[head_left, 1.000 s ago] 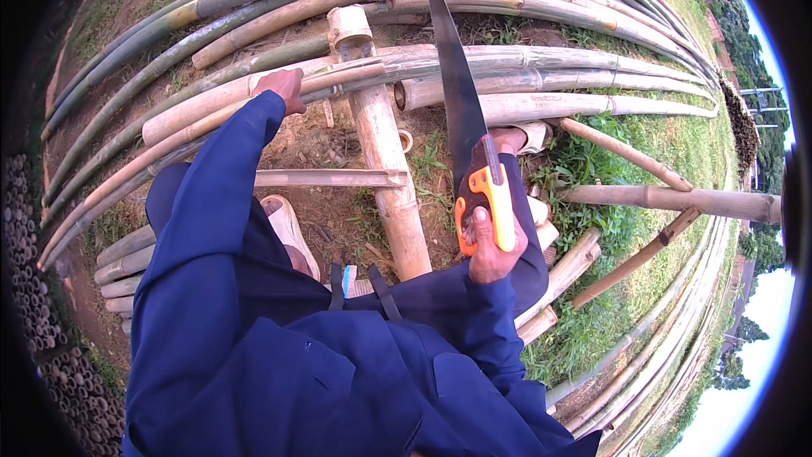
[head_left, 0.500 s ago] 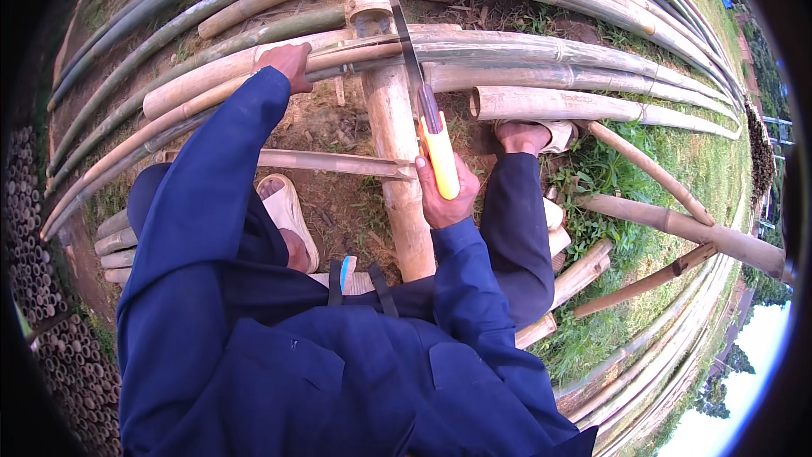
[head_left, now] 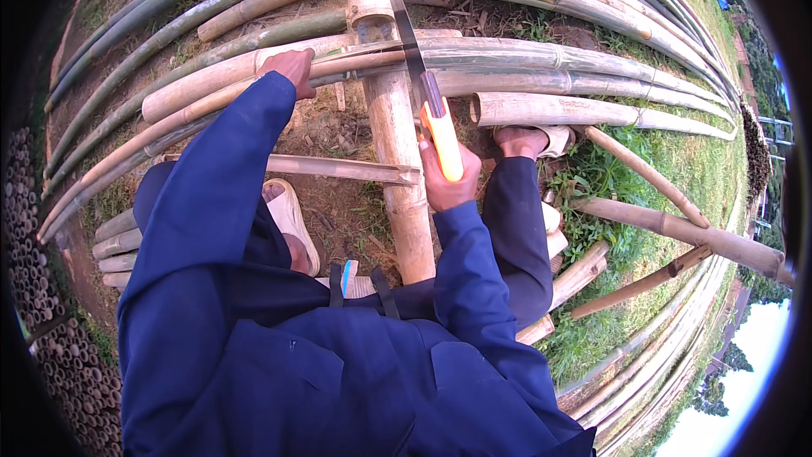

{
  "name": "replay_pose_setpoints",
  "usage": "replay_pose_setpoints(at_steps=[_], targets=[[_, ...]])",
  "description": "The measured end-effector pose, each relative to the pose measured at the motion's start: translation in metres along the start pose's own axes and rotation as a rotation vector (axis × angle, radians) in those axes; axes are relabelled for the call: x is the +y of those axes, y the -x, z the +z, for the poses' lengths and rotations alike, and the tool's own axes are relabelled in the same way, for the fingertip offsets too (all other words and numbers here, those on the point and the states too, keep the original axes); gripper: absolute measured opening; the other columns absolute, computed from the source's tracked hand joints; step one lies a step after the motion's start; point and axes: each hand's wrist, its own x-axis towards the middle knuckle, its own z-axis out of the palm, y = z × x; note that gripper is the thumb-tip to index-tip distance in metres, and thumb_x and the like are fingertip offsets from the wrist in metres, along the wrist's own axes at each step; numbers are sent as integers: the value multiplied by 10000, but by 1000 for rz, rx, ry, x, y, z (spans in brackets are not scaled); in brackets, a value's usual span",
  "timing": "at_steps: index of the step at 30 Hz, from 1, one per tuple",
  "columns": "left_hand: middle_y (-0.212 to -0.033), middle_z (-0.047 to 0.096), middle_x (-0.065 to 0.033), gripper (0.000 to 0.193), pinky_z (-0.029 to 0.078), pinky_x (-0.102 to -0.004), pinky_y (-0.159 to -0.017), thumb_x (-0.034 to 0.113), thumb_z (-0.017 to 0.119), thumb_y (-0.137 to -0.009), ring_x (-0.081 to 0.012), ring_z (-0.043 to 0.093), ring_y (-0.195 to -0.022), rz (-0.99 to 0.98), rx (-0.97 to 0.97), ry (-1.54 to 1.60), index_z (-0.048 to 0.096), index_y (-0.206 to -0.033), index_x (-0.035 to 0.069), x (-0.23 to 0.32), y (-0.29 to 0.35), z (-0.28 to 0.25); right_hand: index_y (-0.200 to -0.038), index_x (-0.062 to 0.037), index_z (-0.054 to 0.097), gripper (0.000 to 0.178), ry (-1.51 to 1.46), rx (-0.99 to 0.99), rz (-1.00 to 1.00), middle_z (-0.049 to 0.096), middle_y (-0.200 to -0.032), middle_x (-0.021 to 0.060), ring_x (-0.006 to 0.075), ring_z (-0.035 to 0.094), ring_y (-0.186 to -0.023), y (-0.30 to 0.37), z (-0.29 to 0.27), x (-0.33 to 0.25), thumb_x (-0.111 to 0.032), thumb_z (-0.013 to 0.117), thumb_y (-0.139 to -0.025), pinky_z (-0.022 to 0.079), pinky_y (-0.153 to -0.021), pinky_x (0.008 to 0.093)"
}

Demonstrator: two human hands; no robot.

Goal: The person uses a hand saw to cut bamboo poles placed on a wooden support. They repeatedly position bamboo, saw through it, and move the cut pieces aside. The person wears sandals and works outdoors among stacked bamboo.

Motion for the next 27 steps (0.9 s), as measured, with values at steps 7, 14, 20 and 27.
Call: replay_pose_setpoints(at_steps=[7,14,20,27], targets=[[-1019,734,-208,563,572,-478,-880,319,836,-718,-379,714,-998,8,-27,0,616,-1151,35,-9,3,2,-1018,39,727,142,58,-30,93,712,-754,138,152,685,-679,96,-24,1,-55,727,-912,528,-640,318],[-1029,733,-216,583,570,-482,-887,331,848,-698,-386,712,-1001,-5,-44,15,627,-1141,24,-5,0,0,-991,37,730,130,-3,26,32,701,-735,126,143,661,-657,39,-3,13,-68,724,-915,520,-626,325],[-1075,723,-232,695,562,-489,-901,324,850,-672,-398,700,-1027,50,-36,17,619,-1263,39,-12,-6,-1,-940,50,698,156,-27,5,-24,653,-695,74,106,582,-619,2,8,6,-99,740,-921,484,-591,310],[-1051,729,-238,671,559,-489,-904,317,855,-675,-404,704,-1015,2,-63,45,623,-1235,28,-13,-3,2,-1161,56,716,284,81,-9,27,746,-850,162,186,735,-765,131,-39,1,9,695,-882,549,-713,307]])
